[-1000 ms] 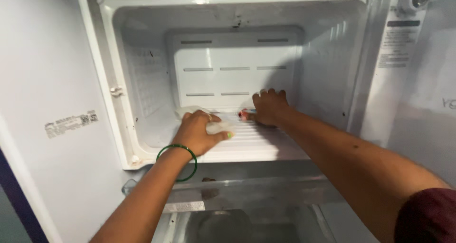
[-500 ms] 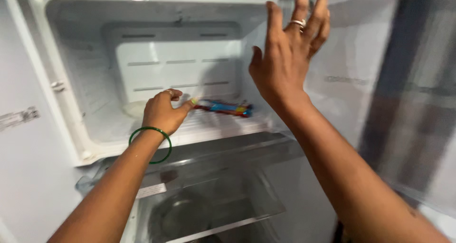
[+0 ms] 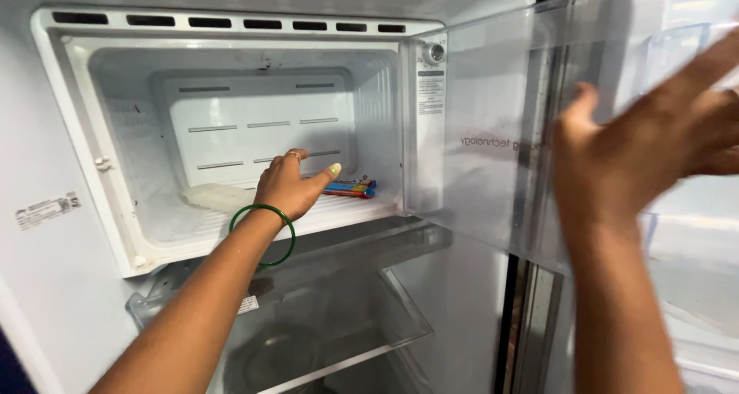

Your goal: The person transfers items including water bottles, bananas, an eggplant, food containers, and jars from a bed into a refrigerator and wipes an egg holder with a cloth.

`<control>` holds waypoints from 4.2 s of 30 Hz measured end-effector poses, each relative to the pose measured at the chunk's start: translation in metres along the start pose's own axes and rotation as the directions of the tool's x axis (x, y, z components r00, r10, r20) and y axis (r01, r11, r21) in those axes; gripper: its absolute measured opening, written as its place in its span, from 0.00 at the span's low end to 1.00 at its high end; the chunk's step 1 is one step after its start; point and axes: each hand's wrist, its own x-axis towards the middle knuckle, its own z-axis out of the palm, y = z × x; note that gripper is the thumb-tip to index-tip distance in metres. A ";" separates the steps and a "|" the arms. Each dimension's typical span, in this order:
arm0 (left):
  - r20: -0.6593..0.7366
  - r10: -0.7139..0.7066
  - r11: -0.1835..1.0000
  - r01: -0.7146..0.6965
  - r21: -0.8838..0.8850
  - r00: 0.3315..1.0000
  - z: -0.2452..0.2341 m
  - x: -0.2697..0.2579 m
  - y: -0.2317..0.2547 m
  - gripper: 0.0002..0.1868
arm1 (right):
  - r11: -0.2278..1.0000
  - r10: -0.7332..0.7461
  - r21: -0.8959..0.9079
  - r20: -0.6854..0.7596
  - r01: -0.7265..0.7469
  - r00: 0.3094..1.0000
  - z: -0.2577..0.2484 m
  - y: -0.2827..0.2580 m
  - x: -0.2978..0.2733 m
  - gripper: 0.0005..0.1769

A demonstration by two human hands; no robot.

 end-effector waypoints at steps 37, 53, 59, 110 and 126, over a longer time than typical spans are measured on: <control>-0.433 0.237 0.858 -0.397 -0.326 0.870 -0.249 -0.228 0.087 0.32 | 0.279 -0.508 0.869 0.495 -0.409 0.705 -0.202 -0.262 -0.093 0.37; -0.508 0.313 0.941 -0.190 0.280 0.803 -0.229 -0.172 0.042 0.40 | 0.351 -0.735 0.914 0.405 -0.206 0.544 -0.075 -0.287 -0.108 0.17; -0.346 0.104 0.944 0.017 0.329 0.932 -0.216 -0.151 0.050 0.48 | 0.384 -0.792 0.893 0.188 0.234 0.581 -0.043 -0.259 -0.098 0.29; -0.425 0.345 0.696 0.075 0.714 0.837 -0.096 -0.002 -0.085 0.57 | 0.547 -0.731 0.610 0.015 0.573 0.682 0.191 -0.221 -0.108 0.53; -0.255 0.226 0.634 0.056 0.772 0.940 -0.125 -0.043 -0.058 0.61 | 0.564 -0.757 0.672 0.189 0.480 0.625 0.166 -0.215 -0.106 0.55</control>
